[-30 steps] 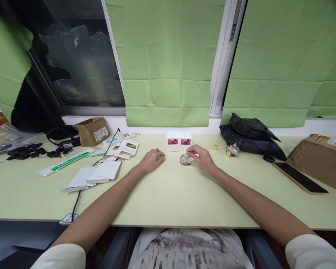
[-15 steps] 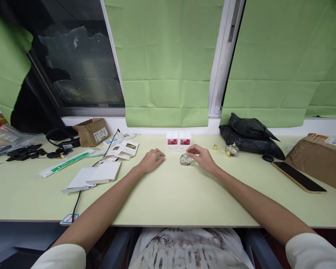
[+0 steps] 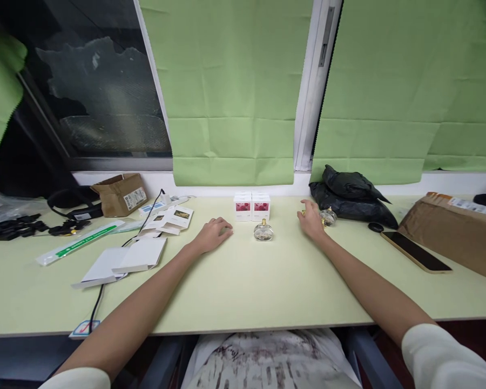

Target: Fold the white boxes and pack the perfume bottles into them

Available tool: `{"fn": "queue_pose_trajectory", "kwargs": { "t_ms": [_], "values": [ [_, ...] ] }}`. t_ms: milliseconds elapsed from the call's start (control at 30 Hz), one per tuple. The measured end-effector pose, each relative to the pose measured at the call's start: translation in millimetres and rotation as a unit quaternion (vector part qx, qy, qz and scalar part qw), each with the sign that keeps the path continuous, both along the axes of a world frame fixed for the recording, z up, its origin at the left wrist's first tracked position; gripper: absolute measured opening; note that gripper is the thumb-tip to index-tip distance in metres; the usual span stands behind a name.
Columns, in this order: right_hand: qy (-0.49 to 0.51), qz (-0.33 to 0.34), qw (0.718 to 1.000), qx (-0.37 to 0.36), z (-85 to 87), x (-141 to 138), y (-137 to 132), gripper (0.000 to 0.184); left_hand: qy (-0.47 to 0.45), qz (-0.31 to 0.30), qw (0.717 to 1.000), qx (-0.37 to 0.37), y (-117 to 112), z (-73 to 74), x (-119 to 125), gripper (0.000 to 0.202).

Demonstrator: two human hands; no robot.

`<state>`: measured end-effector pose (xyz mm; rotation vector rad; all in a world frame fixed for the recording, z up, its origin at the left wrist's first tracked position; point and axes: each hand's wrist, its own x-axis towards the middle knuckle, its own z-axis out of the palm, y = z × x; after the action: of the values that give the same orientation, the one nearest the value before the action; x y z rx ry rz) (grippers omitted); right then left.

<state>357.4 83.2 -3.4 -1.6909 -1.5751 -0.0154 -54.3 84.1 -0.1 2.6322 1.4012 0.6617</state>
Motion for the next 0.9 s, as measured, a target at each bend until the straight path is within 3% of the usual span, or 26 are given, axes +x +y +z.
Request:
{"fn": "queue_pose_trajectory", "kwargs": {
  "t_ms": [200, 633, 900],
  "values": [
    [-0.028, -0.040, 0.995, -0.084, -14.0, 11, 15, 0.059, 0.004, 0.003, 1.000, -0.004, 1, -1.2, -1, 0.040],
    [-0.039, -0.051, 0.991, -0.114, -17.1, 14, 23, 0.038, -0.010, -0.016, 1.000, 0.006, 6, -5.4, -5, 0.044],
    [0.000, -0.044, 0.994, -0.096, -16.8, 9, 18, 0.029, -0.089, -0.055, 0.993, -0.060, -19, 1.5, 27, 0.045]
  ]
}}
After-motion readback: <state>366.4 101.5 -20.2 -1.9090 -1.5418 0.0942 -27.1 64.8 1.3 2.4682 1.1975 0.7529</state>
